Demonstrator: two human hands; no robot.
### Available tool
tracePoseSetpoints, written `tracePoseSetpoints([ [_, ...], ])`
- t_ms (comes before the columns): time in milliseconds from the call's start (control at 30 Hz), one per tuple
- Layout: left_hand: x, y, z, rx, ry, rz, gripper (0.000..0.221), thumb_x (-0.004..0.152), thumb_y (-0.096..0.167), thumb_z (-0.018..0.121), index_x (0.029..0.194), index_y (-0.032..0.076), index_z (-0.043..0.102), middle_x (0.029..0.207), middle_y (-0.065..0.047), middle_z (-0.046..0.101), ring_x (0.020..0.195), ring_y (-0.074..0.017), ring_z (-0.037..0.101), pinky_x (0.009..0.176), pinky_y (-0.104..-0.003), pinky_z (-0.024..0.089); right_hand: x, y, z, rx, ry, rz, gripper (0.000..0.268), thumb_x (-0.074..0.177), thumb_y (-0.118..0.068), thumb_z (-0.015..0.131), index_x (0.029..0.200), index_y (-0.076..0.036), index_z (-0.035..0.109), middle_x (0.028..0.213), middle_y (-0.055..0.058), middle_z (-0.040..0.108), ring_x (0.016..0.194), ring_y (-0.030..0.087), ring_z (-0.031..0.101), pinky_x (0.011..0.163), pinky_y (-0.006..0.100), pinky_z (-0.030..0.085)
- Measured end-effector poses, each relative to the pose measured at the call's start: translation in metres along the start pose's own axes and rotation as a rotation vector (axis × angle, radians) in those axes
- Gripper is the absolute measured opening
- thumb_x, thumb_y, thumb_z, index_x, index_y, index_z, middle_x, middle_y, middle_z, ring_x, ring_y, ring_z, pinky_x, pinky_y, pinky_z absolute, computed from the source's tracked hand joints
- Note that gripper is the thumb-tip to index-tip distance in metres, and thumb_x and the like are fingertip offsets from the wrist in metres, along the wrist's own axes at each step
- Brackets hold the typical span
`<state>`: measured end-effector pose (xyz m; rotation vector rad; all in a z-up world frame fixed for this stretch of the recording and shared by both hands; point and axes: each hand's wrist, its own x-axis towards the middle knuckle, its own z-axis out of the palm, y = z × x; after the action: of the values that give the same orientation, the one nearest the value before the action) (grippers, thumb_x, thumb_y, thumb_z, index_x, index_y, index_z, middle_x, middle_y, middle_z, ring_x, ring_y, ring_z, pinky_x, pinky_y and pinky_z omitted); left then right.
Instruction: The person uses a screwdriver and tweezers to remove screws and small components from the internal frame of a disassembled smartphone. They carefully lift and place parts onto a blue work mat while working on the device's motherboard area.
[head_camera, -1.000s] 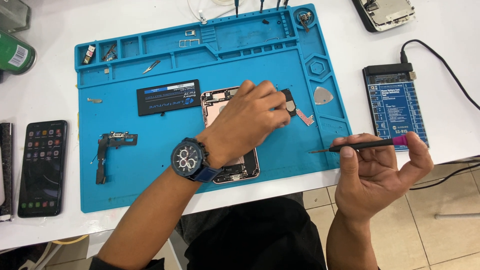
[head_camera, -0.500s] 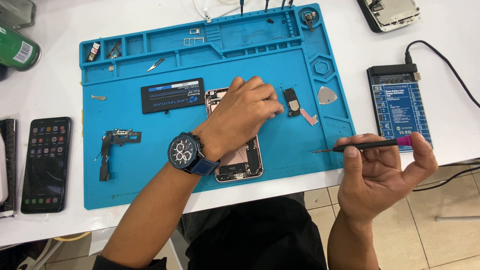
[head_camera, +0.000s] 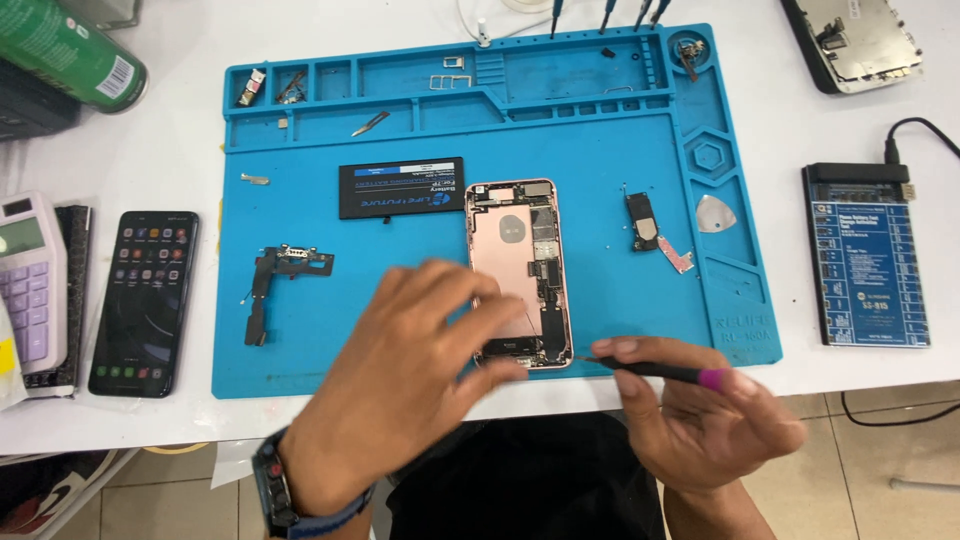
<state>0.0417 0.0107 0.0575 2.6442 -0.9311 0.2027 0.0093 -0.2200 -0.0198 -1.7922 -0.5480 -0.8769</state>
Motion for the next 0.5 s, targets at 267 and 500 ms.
tracePoseSetpoints([
  [267, -0.044, -0.001, 0.054, -0.405, 0.260, -0.001, 0.038, 0.092, 0.031, 0.079, 0.114, 0.002, 0.067, 0.118, -0.012, 0.066, 0.113, -0.0319, 0.065, 0.093, -0.046, 0.049, -0.008, 0.010, 0.016, 0.212, -0.315, 0.009, 0.076, 0.095, 0.000, 0.072, 0.150, -0.023, 0.025, 0.105, 0.025, 0.071, 0.094, 0.028, 0.082, 0.087, 0.039, 0.072],
  [500, -0.046, -0.001, 0.052, -0.390, 0.215, 0.016, 0.037, 0.098, 0.030, 0.071, 0.120, 0.000, 0.067, 0.122, -0.014, 0.065, 0.117, -0.0335, 0.062, 0.095, -0.048, 0.048, -0.007, 0.011, 0.020, 0.136, -0.361, -0.027, 0.075, 0.095, 0.000, 0.073, 0.149, -0.021, 0.025, 0.101, 0.021, 0.072, 0.090, 0.028, 0.083, 0.079, 0.035, 0.072],
])
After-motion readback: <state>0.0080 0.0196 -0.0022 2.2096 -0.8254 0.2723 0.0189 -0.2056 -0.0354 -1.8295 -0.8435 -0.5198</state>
